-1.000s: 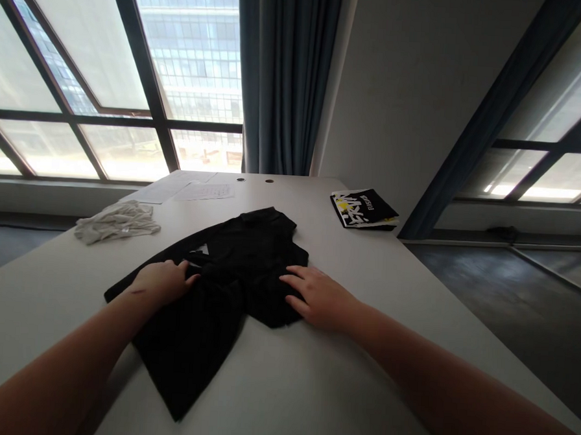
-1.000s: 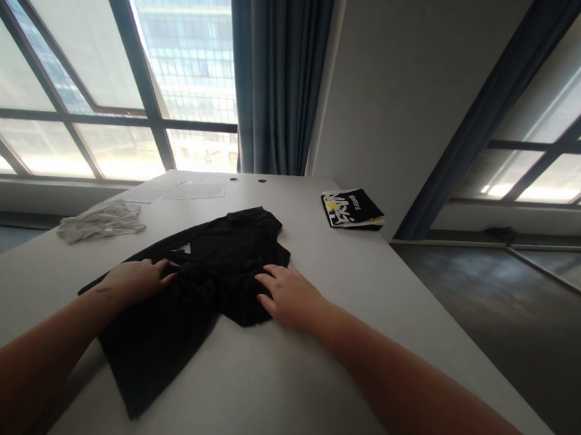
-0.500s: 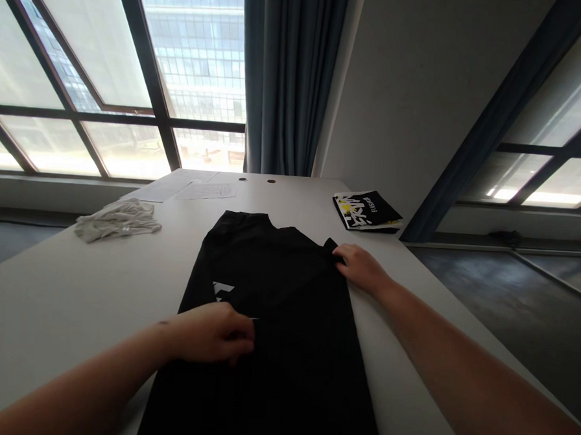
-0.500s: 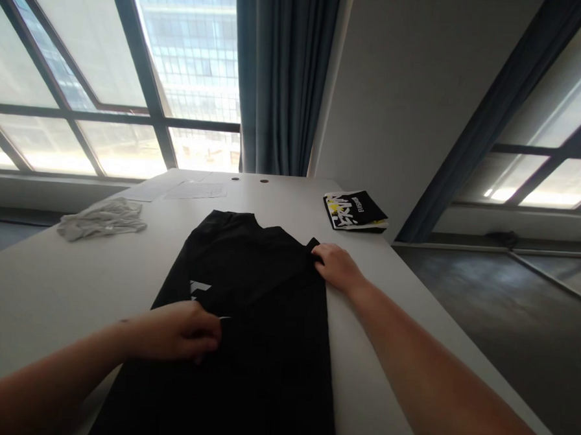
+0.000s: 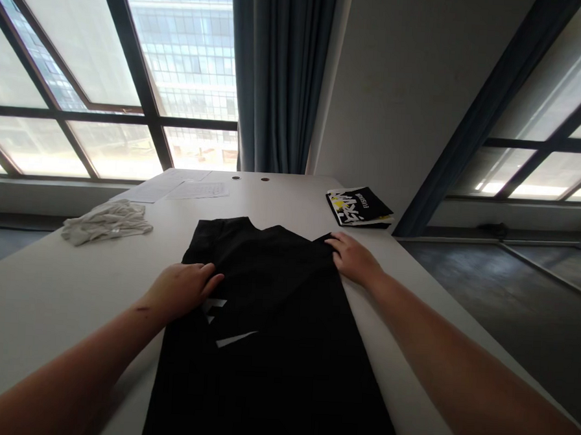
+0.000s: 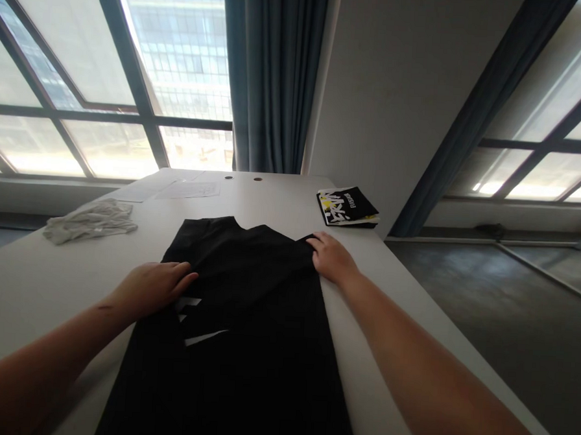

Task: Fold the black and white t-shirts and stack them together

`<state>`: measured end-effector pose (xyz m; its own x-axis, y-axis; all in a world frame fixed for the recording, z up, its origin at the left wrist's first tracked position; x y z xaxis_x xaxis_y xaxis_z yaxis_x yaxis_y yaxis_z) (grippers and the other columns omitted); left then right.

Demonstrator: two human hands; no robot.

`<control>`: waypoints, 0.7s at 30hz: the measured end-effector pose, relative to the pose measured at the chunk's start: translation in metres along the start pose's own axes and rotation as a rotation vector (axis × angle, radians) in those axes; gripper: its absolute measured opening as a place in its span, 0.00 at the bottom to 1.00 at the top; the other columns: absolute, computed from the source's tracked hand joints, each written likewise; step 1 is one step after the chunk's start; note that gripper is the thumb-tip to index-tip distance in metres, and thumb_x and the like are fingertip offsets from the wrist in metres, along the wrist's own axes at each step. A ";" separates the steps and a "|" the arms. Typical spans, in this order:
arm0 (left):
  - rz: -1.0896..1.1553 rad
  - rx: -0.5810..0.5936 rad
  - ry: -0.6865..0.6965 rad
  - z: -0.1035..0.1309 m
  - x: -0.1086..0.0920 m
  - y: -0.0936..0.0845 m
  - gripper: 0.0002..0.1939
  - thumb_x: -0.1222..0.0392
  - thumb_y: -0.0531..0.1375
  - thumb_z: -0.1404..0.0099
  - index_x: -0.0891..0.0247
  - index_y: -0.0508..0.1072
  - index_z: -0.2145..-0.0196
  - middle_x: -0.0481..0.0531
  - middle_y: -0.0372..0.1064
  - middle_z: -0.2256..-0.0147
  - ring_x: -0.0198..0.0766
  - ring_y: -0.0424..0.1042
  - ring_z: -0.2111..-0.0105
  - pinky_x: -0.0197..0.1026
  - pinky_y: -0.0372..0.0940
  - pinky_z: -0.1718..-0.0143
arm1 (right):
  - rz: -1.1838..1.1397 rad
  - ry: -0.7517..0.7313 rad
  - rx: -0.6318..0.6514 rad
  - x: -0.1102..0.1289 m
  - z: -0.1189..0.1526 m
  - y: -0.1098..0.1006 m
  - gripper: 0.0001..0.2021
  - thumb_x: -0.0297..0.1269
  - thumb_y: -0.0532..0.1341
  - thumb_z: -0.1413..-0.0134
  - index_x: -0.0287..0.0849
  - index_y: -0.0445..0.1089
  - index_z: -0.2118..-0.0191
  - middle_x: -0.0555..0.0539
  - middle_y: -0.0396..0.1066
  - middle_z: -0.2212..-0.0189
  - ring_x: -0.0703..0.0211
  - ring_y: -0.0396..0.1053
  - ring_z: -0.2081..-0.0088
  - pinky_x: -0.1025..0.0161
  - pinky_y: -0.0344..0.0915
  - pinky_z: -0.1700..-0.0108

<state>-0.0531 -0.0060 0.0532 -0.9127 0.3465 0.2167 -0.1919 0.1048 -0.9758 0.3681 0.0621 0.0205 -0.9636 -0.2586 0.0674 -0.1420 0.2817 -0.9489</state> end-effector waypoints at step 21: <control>0.068 -0.204 -0.310 -0.027 0.047 0.051 0.28 0.52 0.47 0.25 0.74 0.71 0.39 0.72 0.69 0.42 0.58 0.73 0.45 0.54 0.67 0.44 | 0.130 0.365 0.242 -0.045 -0.007 0.005 0.15 0.41 0.60 0.35 0.43 0.80 0.50 0.38 0.78 0.52 0.45 0.75 0.51 0.56 0.67 0.53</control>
<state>-0.0960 0.0410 0.0141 -0.9928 0.0633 0.1016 -0.0795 0.2855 -0.9551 0.4096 0.0814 0.0144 -0.9929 0.1190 0.0062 0.0004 0.0546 -0.9985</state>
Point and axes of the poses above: each hand's wrist, its own z-axis away from the middle knuckle, its own y-axis out of the palm, x = y × z, the point moved 2 cm from there along -z, towards the middle knuckle
